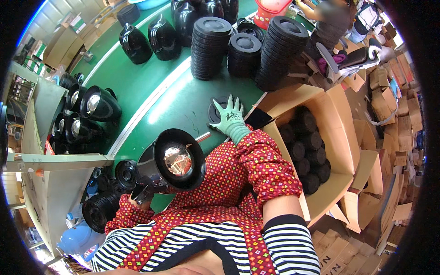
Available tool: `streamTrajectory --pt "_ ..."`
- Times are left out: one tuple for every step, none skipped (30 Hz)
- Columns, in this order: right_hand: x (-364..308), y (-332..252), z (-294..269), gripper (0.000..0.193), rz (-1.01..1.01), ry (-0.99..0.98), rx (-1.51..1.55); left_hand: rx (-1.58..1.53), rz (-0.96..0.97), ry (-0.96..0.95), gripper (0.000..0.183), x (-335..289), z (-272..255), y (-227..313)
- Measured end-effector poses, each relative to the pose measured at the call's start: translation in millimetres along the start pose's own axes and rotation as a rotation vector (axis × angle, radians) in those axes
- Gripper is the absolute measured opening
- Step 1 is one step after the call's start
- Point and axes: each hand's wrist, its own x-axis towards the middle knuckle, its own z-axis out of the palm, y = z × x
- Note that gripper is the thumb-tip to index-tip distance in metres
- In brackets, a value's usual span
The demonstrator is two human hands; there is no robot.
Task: The person repeatedly picks up a black kettle body, inserts a metal rod into the base, and places a circular black lid onto the top. The person handles the kettles one at a time on a green workbench and stacks the finished units nearby.
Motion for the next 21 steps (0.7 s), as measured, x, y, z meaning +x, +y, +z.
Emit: streamTrajectory --pt "0.9 -0.2 -1.5 0.101 0.004 0.003 -0.004 0.003 0.006 0.023 0.079 -5.4 -2.7 1.3" --pt "0.5 1.1 -3.5 0.099 0.011 0.007 -0.009 0.012 0.016 0.041 0.077 -8.7 -5.3 3.4" --pt "-1.0 2.9 -5.5 0.097 0.021 0.011 -0.013 0.013 0.017 0.047 0.076 -11.3 -6.5 4.3" --pt "-6.1 8.5 -4.9 0.094 0.081 0.056 0.035 0.016 0.021 0.053 0.075 -13.0 -7.6 4.6" --pt "-13.8 7.4 -12.4 0.092 0.069 0.133 0.180 0.020 0.027 0.070 0.073 -16.0 -7.5 5.6" --pt "-27.9 8.6 -20.1 0.089 0.008 0.181 0.398 0.031 0.027 0.076 0.072 -21.1 -5.2 5.5" --pt "-49.8 3.4 -47.1 0.087 -0.053 0.227 0.605 0.033 0.035 0.077 0.071 -24.2 -4.0 3.3" --pt "-73.2 3.8 -67.2 0.083 -0.187 0.300 0.757 0.027 0.025 0.063 0.069 -21.4 -1.1 1.7" --pt "-95.8 0.0 -84.5 0.083 -0.278 0.316 0.936 0.027 0.024 0.049 0.068 -21.2 1.8 -2.1" --pt "-119.4 -5.0 -96.7 0.084 -0.313 0.307 1.053 0.021 0.024 0.032 0.067 -19.9 5.6 -5.1" --pt "-142.7 -10.4 -108.5 0.086 -0.344 0.300 1.167 0.019 0.023 0.009 0.065 -17.0 9.5 -7.9" --pt "-163.5 -15.3 -125.8 0.087 -0.359 0.288 1.100 0.019 0.020 -0.009 0.064 -15.6 13.2 -10.5" --pt "-181.8 -17.7 -138.7 0.088 -0.371 0.280 1.030 0.017 0.014 -0.037 0.063 -12.0 17.2 -13.4" --pt "-195.8 -18.7 -141.6 0.089 -0.355 0.273 1.018 0.022 0.011 -0.059 0.061 -8.8 22.2 -16.6" --pt "-208.0 -18.7 -147.4 0.090 -0.326 0.274 1.004 0.020 0.008 -0.083 0.060 -6.0 27.1 -19.0" --pt "-217.9 -16.3 -151.1 0.090 -0.316 0.290 0.990 0.028 0.008 -0.104 0.059 -2.7 31.3 -20.0" --pt "-227.4 -13.9 -153.8 0.091 -0.307 0.304 0.976 0.029 0.005 -0.125 0.057 -0.9 36.9 -21.5" --pt "-236.4 -14.0 -154.5 0.091 -0.300 0.317 1.022 0.032 0.001 -0.141 0.056 0.3 42.8 -23.4" --pt "-242.9 -17.0 -154.0 0.091 -0.299 0.331 1.071 0.041 -0.003 -0.157 0.055 0.2 48.1 -23.1" --pt "-248.9 -18.0 -154.2 0.091 -0.299 0.345 1.121 0.050 -0.004 -0.167 0.054 0.5 52.1 -23.5" --pt "-254.9 -16.3 -155.4 0.091 -0.309 0.367 1.097 0.057 -0.004 -0.173 0.053 1.3 56.6 -23.7"
